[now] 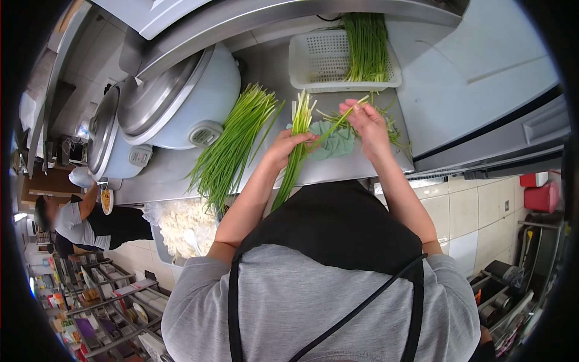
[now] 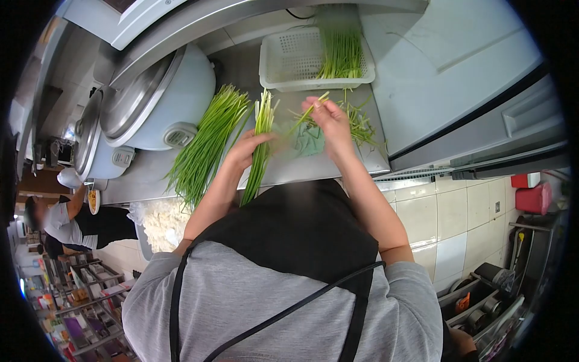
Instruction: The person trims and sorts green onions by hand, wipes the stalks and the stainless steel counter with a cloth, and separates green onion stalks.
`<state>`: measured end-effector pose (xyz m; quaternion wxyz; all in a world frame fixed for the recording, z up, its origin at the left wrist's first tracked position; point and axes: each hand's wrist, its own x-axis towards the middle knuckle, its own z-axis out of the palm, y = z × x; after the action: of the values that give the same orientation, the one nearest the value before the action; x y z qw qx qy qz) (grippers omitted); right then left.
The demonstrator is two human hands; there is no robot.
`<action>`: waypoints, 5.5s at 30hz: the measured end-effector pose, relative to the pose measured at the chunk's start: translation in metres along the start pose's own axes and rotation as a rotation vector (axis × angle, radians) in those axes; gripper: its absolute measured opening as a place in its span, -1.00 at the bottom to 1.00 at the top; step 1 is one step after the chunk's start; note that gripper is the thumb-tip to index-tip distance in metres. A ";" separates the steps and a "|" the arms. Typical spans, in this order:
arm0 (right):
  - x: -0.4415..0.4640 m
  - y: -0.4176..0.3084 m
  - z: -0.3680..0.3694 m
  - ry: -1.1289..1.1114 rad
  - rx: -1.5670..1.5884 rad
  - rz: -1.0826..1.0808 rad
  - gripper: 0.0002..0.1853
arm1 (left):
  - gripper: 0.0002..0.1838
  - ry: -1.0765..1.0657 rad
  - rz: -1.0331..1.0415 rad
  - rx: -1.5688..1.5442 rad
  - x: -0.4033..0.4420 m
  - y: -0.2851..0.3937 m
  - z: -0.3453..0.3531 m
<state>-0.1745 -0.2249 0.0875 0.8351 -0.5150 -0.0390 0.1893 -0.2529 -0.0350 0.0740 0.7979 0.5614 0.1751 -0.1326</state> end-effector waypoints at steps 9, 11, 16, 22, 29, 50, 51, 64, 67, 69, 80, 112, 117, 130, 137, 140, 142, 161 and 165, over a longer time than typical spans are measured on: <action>0.007 -0.072 -0.009 -0.101 -0.632 -0.519 -0.82 | -0.71 0.016 -0.042 0.016 0.004 -0.001 -0.009; -0.001 -0.071 -0.003 -0.157 -0.326 -0.308 -0.83 | -0.70 0.022 -0.027 0.009 0.006 0.003 -0.009; -0.006 -0.012 0.019 -0.078 -0.336 -0.039 -0.83 | -0.71 -0.006 -0.038 0.030 0.003 0.006 -0.001; -0.004 0.038 0.025 -0.153 -0.830 -0.361 -0.82 | -0.73 -0.088 0.075 0.051 -0.001 0.005 0.013; 0.001 0.017 0.015 -0.083 -0.564 -0.206 -0.88 | -0.69 -0.096 0.020 0.007 0.002 0.004 0.002; 0.015 0.013 -0.001 0.093 -0.472 -0.267 -0.85 | -0.75 -0.101 -0.011 -0.083 0.005 0.004 0.005; 0.014 0.006 -0.001 0.153 -0.399 -0.170 -0.86 | -0.76 -0.072 -0.004 -0.081 0.004 0.004 0.004; 0.013 0.018 0.007 0.148 -0.961 -0.601 -0.83 | -0.81 -0.039 -0.037 0.056 0.003 0.013 0.006; 0.008 0.013 0.012 0.110 -1.124 -0.748 -0.84 | -0.82 -0.017 -0.034 0.051 0.004 0.017 -0.002; 0.008 0.010 0.009 0.148 -1.204 -0.698 -0.84 | -0.82 -0.024 -0.023 0.051 0.007 0.018 -0.012; 0.011 0.019 0.001 -0.120 -0.315 0.233 -0.76 | -0.78 0.006 -0.015 0.013 0.005 0.022 -0.002; 0.002 0.084 0.027 -0.170 -0.189 -0.125 -0.83 | -0.77 0.030 0.007 -0.077 0.023 -0.005 -0.009; 0.013 0.058 0.013 0.049 -0.328 -0.068 -0.82 | -0.78 0.010 -0.017 -0.080 0.021 -0.005 -0.007; 0.014 0.039 -0.003 0.157 -0.024 0.033 -0.75 | -0.78 0.014 -0.024 -0.021 0.019 0.004 -0.014; 0.024 0.042 0.008 0.180 0.279 0.089 -0.76 | -0.77 0.002 -0.040 -0.024 0.021 0.003 -0.005; 0.017 0.045 0.008 0.076 0.200 0.108 -0.78 | -0.76 -0.005 -0.021 -0.019 0.024 0.001 -0.011; 0.013 0.046 0.013 -0.059 0.003 0.120 -0.81 | -0.76 -0.022 -0.018 0.041 0.019 0.008 -0.006; 0.012 0.031 0.022 -0.091 0.139 0.210 -0.87 | -0.71 -0.075 -0.036 0.071 0.008 0.015 0.004; 0.016 0.029 0.015 -0.058 0.109 0.166 -0.86 | -0.72 -0.089 -0.022 0.019 0.008 0.015 0.001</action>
<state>-0.1720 -0.1949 0.0673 0.8419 -0.4644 -0.0099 0.2746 -0.2395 -0.0314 0.0842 0.7980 0.5605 0.1442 -0.1681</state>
